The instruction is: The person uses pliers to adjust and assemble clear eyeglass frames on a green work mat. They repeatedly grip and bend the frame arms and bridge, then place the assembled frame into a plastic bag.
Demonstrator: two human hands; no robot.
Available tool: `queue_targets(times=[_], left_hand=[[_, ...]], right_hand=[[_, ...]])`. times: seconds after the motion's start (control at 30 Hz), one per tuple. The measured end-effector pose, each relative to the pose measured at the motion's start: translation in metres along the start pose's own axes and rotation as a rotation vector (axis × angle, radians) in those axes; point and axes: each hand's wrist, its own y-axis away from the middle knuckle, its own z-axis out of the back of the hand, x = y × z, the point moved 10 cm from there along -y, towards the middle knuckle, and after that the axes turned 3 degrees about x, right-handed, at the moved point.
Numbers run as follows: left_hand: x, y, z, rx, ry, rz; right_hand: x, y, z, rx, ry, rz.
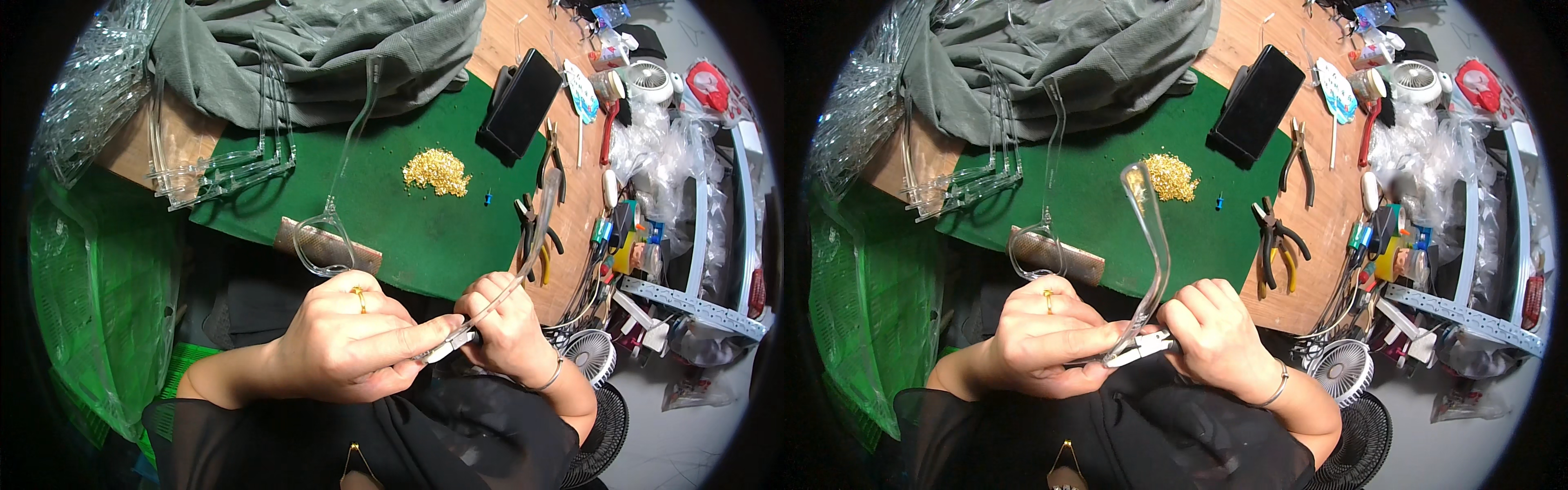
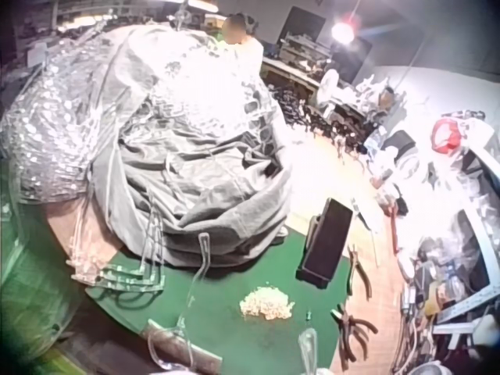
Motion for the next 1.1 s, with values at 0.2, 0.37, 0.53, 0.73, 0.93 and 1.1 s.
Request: queue_targets(times=[0.2, 0.37, 0.53, 0.73, 0.93, 1.1], left_hand=[[0.001, 0.0, -0.002, 0.045, -0.005, 0.007], [0.001, -0.002, -0.002, 0.045, 0.018, -0.003], [0.023, 0.002, 0.001, 0.035, 0.29, 0.203], [0.032, 0.005, 0.0, 0.023, 0.562, 0.385], [0.045, 0.016, -0.003, 0.018, 0.67, 0.555], [0.041, 0.01, -0.006, 0.032, 0.609, 0.521]], right_hand=[[-0.001, 0.006, -0.003, 0.017, 0.065, -0.055], [-0.004, 0.002, -0.004, 0.049, -0.021, -0.041], [-0.02, 0.001, -0.006, 0.151, -0.322, -0.131], [-0.071, 0.017, -0.049, 0.063, -0.701, -0.426], [-0.07, 0.02, -0.06, 0.167, -0.913, -0.472], [-0.072, 0.016, -0.062, 0.083, -0.78, -0.43]])
